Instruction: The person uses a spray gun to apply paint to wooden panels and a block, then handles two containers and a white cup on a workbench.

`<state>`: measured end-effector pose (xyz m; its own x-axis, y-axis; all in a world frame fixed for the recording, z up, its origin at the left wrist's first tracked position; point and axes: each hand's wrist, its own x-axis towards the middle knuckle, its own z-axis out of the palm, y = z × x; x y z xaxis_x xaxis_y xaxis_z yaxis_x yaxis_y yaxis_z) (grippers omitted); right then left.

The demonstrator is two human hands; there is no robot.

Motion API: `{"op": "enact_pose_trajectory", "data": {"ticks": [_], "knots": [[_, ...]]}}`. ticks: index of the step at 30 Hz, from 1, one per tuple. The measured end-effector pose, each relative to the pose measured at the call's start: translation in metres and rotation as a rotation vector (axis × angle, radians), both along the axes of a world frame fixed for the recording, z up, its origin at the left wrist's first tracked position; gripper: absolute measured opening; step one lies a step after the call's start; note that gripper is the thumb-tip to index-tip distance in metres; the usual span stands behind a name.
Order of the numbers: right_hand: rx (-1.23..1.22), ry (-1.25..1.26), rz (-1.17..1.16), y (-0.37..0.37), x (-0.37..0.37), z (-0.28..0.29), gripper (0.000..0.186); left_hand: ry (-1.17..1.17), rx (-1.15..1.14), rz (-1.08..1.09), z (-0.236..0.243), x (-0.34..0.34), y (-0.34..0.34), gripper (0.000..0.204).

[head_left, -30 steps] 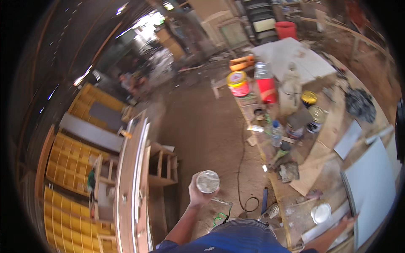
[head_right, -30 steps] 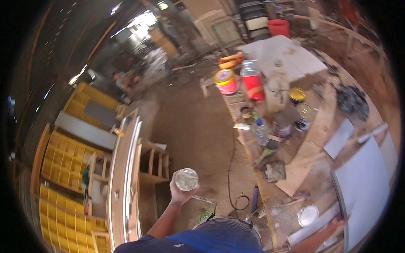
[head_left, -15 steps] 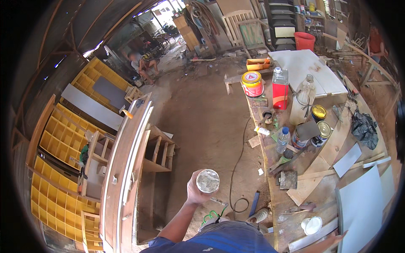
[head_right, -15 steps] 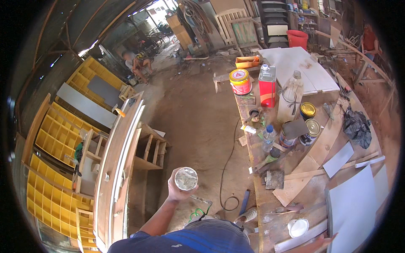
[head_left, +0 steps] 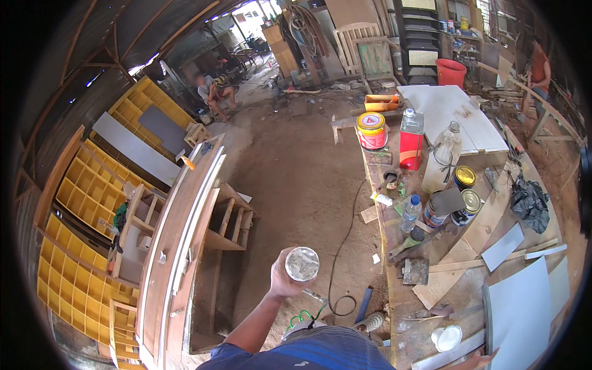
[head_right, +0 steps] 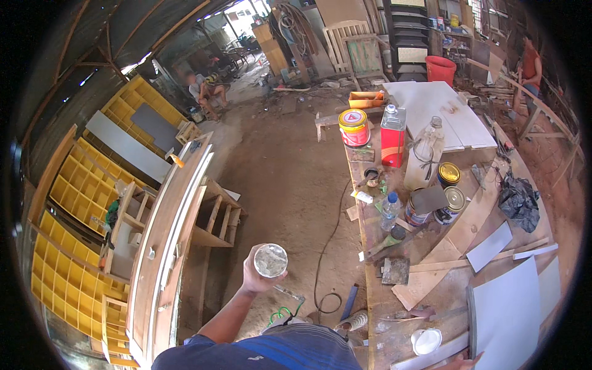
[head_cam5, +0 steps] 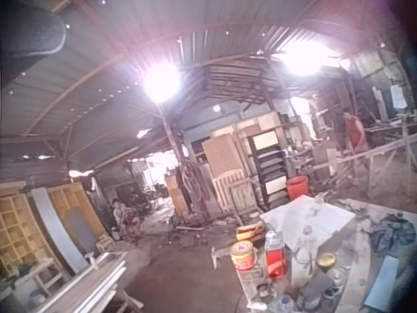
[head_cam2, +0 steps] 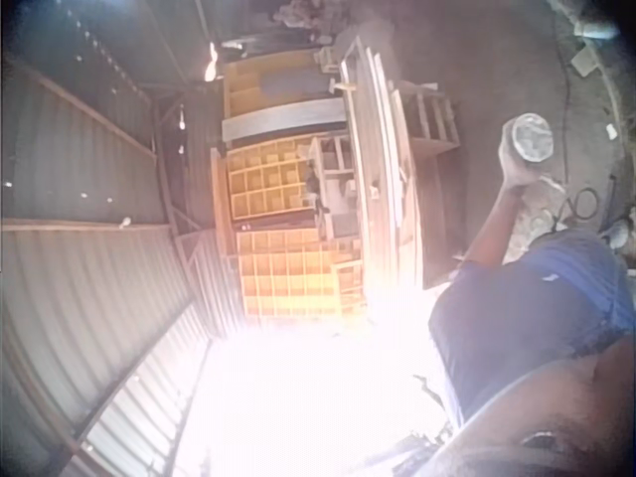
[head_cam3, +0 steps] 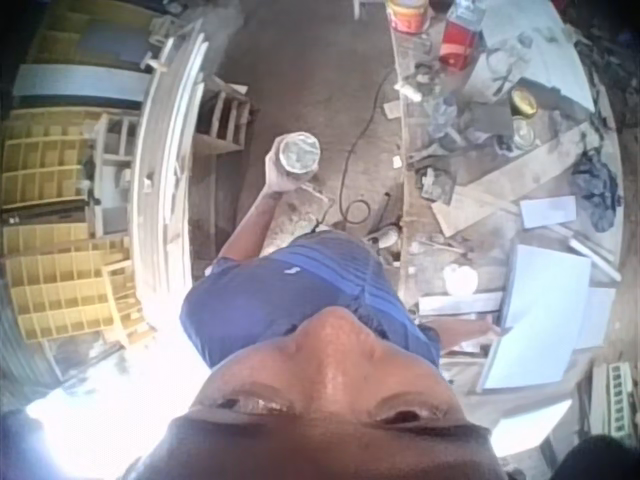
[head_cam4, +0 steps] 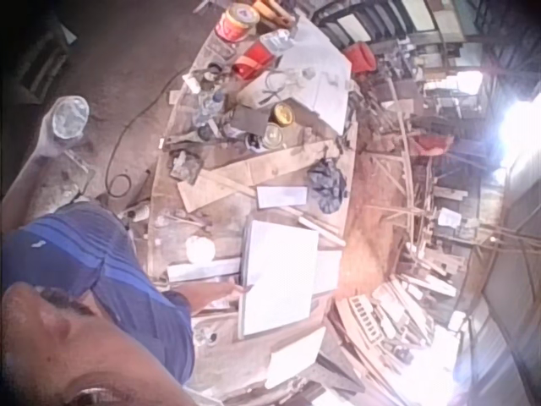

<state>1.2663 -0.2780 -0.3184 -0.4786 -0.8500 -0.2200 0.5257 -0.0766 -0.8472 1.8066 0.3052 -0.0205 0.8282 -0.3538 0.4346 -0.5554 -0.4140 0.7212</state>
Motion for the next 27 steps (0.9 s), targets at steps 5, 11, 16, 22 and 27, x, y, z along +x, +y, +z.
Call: {"op": "enact_pose_trajectory", "data": {"ticks": [5, 11, 16, 22, 27], "knots": [[0.002, -0.032, 0.009, 0.004, -0.001, 0.002, 0.074, 0.01, 0.004, 0.0, 0.001, 0.0, -0.002, 0.072], [0.019, -0.046, 0.007, 0.007, -0.003, 0.012, 0.074, -0.006, -0.01, -0.024, -0.004, 0.005, -0.003, 0.073], [0.016, -0.062, 0.02, 0.004, -0.009, 0.02, 0.074, 0.006, 0.013, -0.034, -0.004, 0.006, -0.001, 0.076], [0.01, -0.063, 0.097, -0.009, -0.026, 0.027, 0.07, -0.03, -0.01, -0.05, -0.009, 0.01, 0.004, 0.078], [0.075, -0.035, 0.051, -0.003, -0.018, 0.02, 0.067, -0.012, -0.02, -0.038, -0.01, 0.012, 0.006, 0.078]]}}
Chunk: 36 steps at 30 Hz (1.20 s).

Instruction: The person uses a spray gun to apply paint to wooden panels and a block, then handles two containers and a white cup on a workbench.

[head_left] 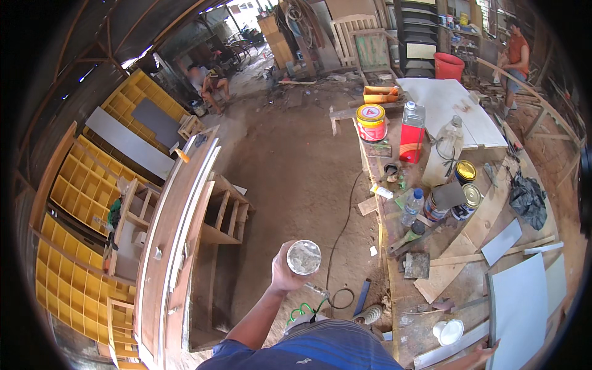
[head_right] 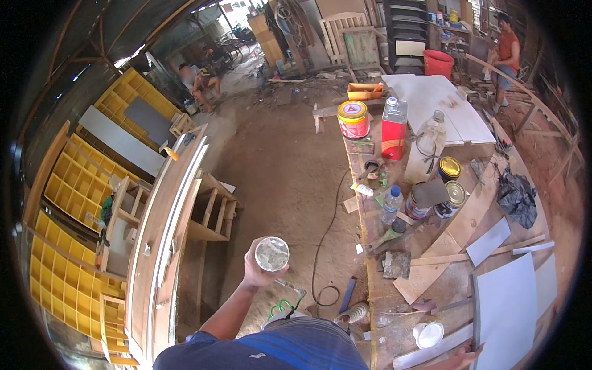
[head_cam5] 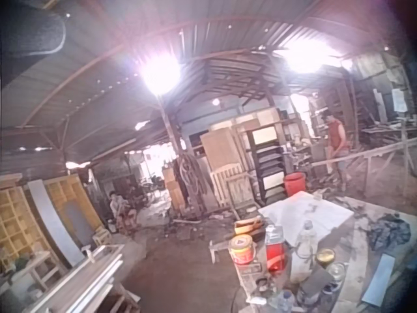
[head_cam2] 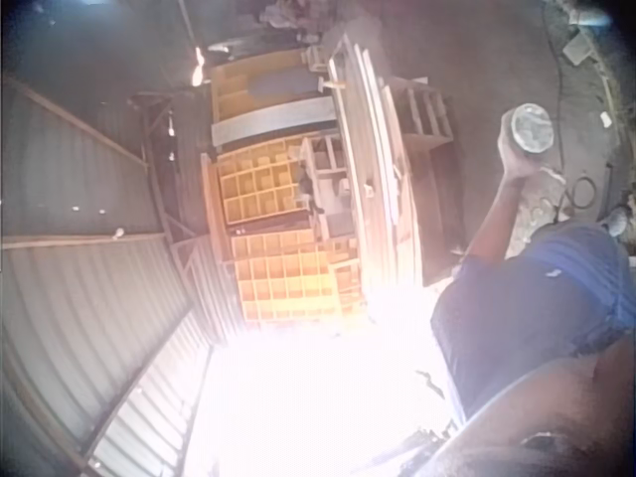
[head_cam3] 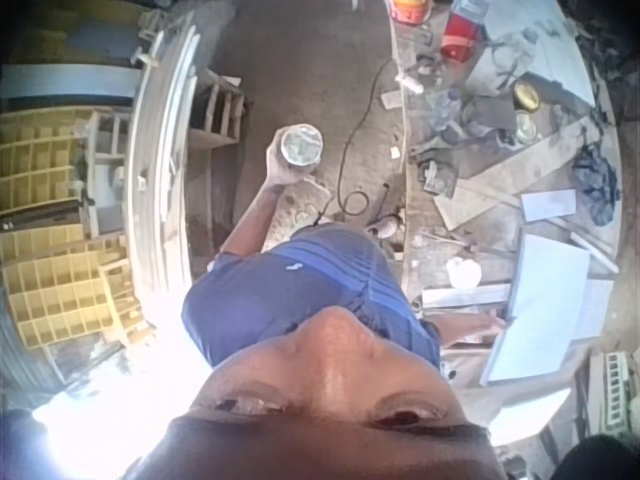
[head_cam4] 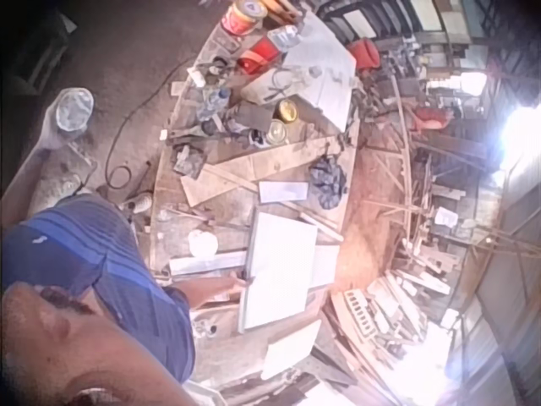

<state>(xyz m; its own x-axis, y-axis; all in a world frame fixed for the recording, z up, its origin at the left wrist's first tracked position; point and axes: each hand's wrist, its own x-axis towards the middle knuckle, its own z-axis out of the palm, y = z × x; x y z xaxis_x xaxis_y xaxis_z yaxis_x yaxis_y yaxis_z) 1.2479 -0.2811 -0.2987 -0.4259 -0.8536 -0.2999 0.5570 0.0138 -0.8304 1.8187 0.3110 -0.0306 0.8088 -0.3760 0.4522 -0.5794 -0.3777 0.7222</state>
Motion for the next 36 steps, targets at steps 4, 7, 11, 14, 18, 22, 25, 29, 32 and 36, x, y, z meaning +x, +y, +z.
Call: {"op": "enact_pose_trajectory", "data": {"ticks": [4, 7, 11, 14, 18, 22, 25, 29, 32, 36], "knots": [[0.063, -0.051, -0.039, 0.013, 0.019, -0.006, 0.066, 0.032, -0.005, 0.012, 0.0, 0.001, 0.003, 0.077], [0.106, -0.119, -0.063, 0.02, 0.032, -0.011, 0.066, 0.061, -0.005, 0.04, 0.004, 0.001, 0.003, 0.077], [0.231, -0.174, -0.029, 0.021, 0.024, -0.021, 0.068, 0.018, 0.015, 0.051, 0.007, -0.001, 0.01, 0.075], [0.186, -0.136, 0.002, 0.015, 0.008, -0.036, 0.067, 0.052, -0.024, 0.063, 0.002, 0.001, 0.009, 0.071], [0.052, 0.064, -0.045, 0.027, 0.019, -0.04, 0.062, 0.057, -0.007, 0.092, -0.002, -0.005, 0.014, 0.073], [-0.047, 0.139, -0.028, 0.042, 0.02, -0.042, 0.059, 0.088, -0.028, 0.073, -0.006, -0.007, 0.018, 0.076], [-0.036, 0.139, -0.023, 0.046, 0.029, -0.033, 0.059, 0.091, -0.03, 0.08, -0.004, -0.01, 0.023, 0.076], [-0.038, 0.134, -0.016, 0.053, 0.034, -0.021, 0.058, 0.076, -0.043, 0.095, -0.003, -0.011, 0.032, 0.076], [-0.029, 0.119, -0.006, 0.061, 0.038, -0.014, 0.058, 0.091, -0.047, 0.107, 0.0, -0.013, 0.038, 0.075], [-0.024, 0.111, -0.001, 0.072, 0.043, -0.008, 0.057, 0.092, -0.083, 0.095, -0.006, -0.015, 0.053, 0.075]]}}
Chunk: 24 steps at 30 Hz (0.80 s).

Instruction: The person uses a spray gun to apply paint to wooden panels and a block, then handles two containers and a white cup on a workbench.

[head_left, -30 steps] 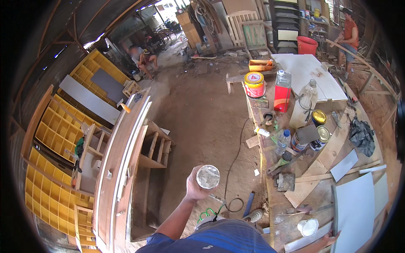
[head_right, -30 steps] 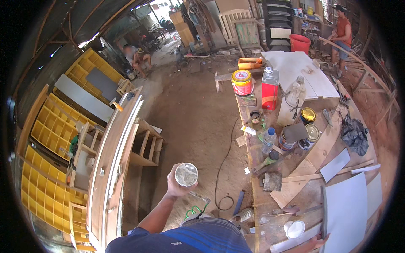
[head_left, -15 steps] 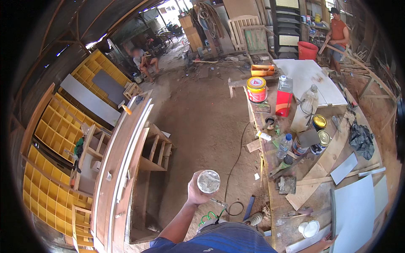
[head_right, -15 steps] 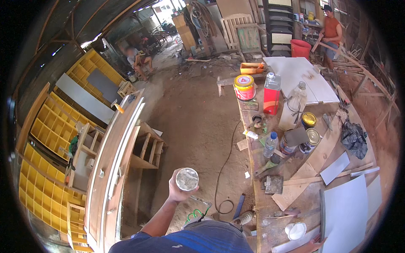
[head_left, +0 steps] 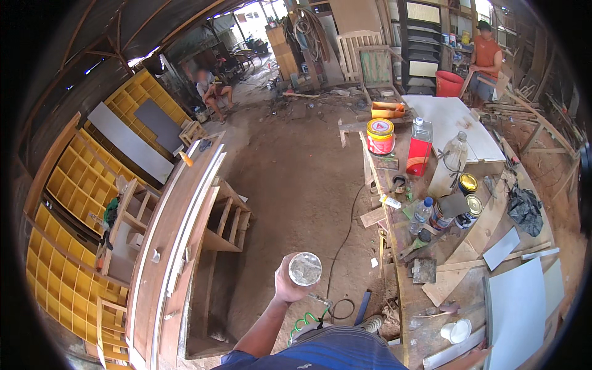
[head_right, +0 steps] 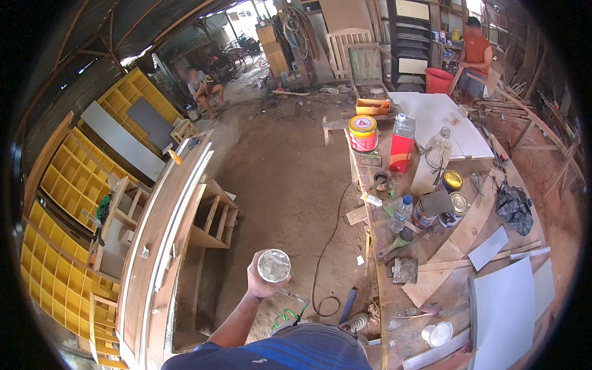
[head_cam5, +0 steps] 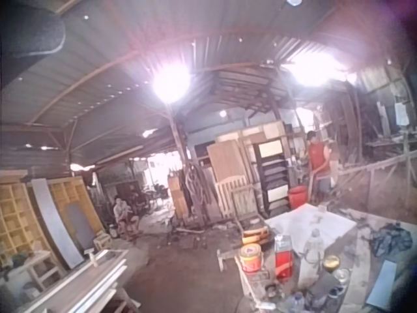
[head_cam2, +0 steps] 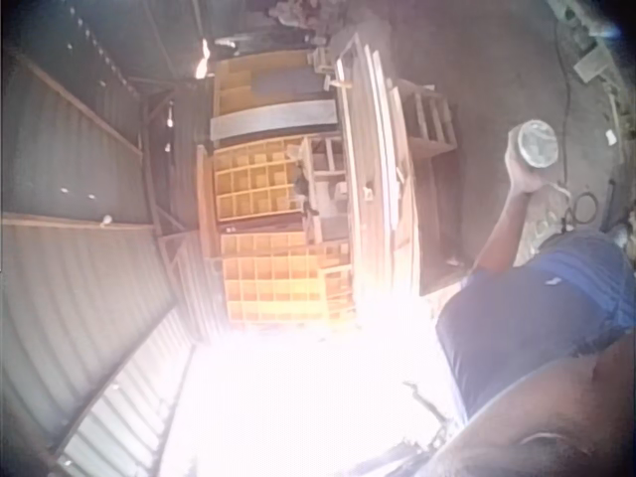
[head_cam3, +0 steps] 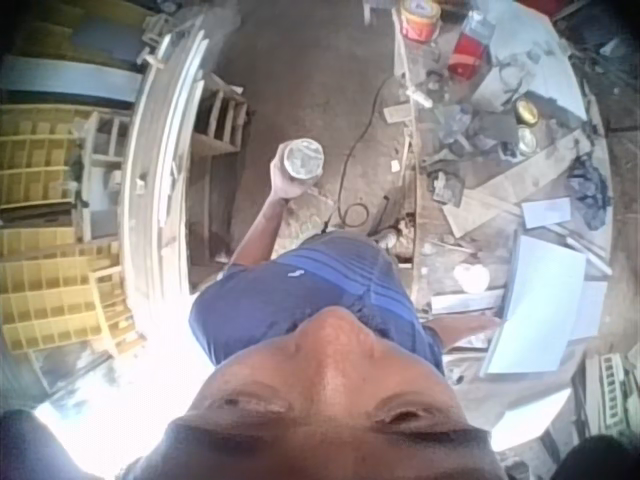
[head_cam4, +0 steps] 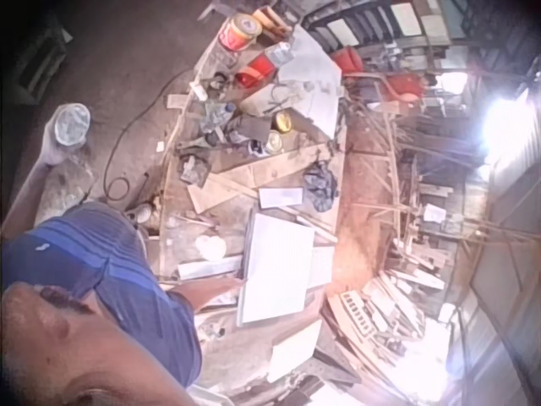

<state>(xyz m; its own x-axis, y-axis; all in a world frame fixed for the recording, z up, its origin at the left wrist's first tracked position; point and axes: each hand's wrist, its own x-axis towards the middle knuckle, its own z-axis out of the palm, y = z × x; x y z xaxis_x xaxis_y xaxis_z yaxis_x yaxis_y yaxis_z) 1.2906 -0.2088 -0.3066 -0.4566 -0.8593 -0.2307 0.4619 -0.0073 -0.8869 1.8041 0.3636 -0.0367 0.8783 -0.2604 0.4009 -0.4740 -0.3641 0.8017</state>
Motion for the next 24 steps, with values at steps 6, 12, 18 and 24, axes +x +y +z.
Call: {"op": "enact_pose_trajectory", "data": {"ticks": [6, 12, 18, 24], "knots": [[0.009, 0.021, 0.024, 0.01, -0.006, 0.019, 0.057, 0.033, -0.013, 0.032, -0.007, -0.003, 0.024, 0.075], [0.068, 0.082, 0.057, 0.017, -0.014, 0.044, 0.056, 0.002, -0.04, 0.015, -0.008, -0.008, 0.049, 0.075], [0.111, 0.335, 0.254, 0.03, 0.011, 0.088, 0.056, 0.017, -0.063, 0.004, -0.014, -0.014, 0.08, 0.075], [-0.159, 0.779, 0.529, 0.095, 0.085, 0.145, 0.047, 0.009, -0.086, -0.042, -0.017, -0.016, 0.103, 0.076]]}}
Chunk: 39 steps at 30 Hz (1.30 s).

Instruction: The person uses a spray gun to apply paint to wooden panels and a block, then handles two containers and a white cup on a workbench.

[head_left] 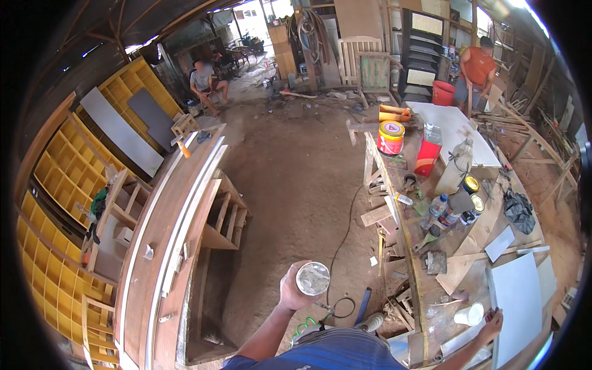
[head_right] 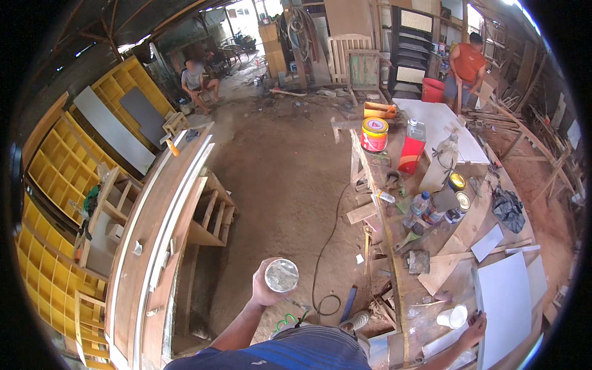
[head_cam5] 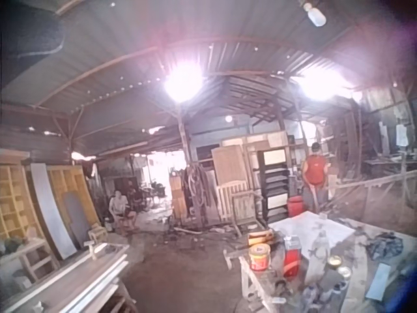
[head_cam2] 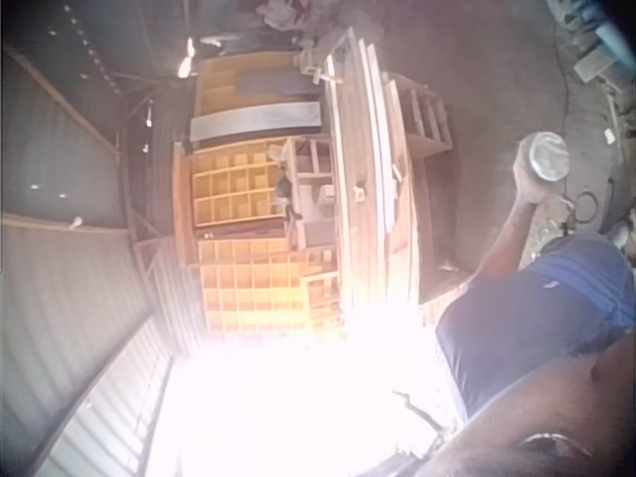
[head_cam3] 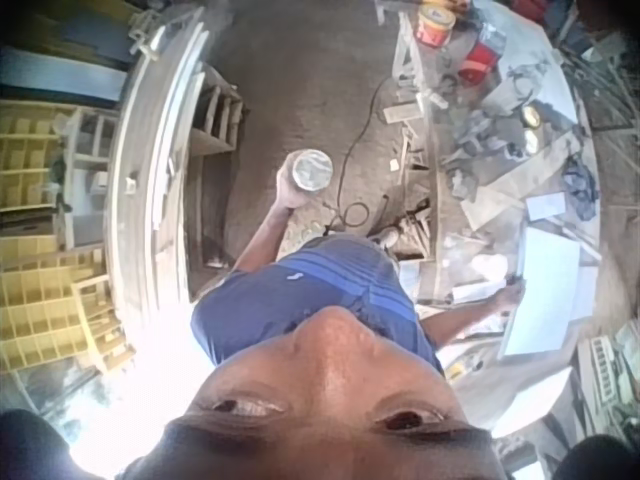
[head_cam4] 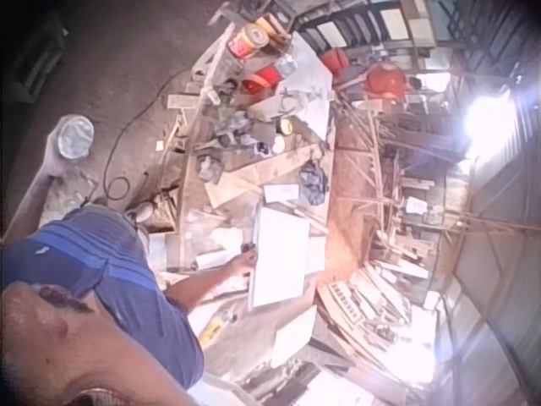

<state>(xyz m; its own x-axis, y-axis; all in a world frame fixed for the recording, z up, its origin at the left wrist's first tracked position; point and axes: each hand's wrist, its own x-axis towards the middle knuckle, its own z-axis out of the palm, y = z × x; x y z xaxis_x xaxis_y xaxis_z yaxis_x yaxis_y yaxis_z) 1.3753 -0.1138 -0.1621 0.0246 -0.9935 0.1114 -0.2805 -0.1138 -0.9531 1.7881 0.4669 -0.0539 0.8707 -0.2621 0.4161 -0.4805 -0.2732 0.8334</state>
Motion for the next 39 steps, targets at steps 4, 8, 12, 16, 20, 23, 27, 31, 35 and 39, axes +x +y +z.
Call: {"op": "enact_pose_trajectory", "data": {"ticks": [4, 8, 12, 16, 20, 23, 27, 31, 35, 39], "knots": [[-0.284, 0.369, 0.041, 0.053, 0.021, 0.029, 0.033, 0.005, -0.018, -0.086, -0.005, -0.002, -0.002, 0.077], [-0.305, 0.458, 0.123, 0.095, 0.074, 0.049, 0.031, 0.126, -0.021, -0.097, -0.008, -0.014, 0.012, 0.077], [-0.298, 0.376, 0.009, 0.119, 0.092, 0.075, 0.038, 0.19, -0.051, -0.157, -0.01, -0.018, 0.008, 0.078], [-0.274, 0.544, 0.009, 0.123, 0.07, 0.072, 0.061, 0.181, -0.05, -0.232, -0.014, -0.015, 0.001, 0.081], [-0.199, 0.786, -0.005, 0.11, 0.069, 0.055, 0.098, 0.131, 0.036, -0.192, -0.009, -0.013, -0.005, 0.08], [-0.124, 0.832, 0.046, 0.093, 0.075, 0.046, 0.106, 0.144, -0.014, -0.174, -0.012, -0.011, -0.01, 0.079], [-0.077, 0.789, 0.211, 0.061, 0.066, 0.028, 0.106, 0.126, 0.05, -0.169, -0.009, -0.007, -0.018, 0.078], [-0.103, 0.735, 0.267, 0.048, 0.061, 0.018, 0.089, 0.108, 0.043, -0.152, -0.005, -0.006, -0.031, 0.076], [-0.219, 0.651, 0.314, 0.05, 0.083, 0.05, 0.08, 0.154, -0.015, -0.085, 0.0, -0.011, -0.036, 0.076], [-0.292, 0.607, 0.447, 0.056, 0.127, 0.089, 0.077, 0.121, 0.018, -0.032, -0.007, -0.008, -0.038, 0.076]]}}
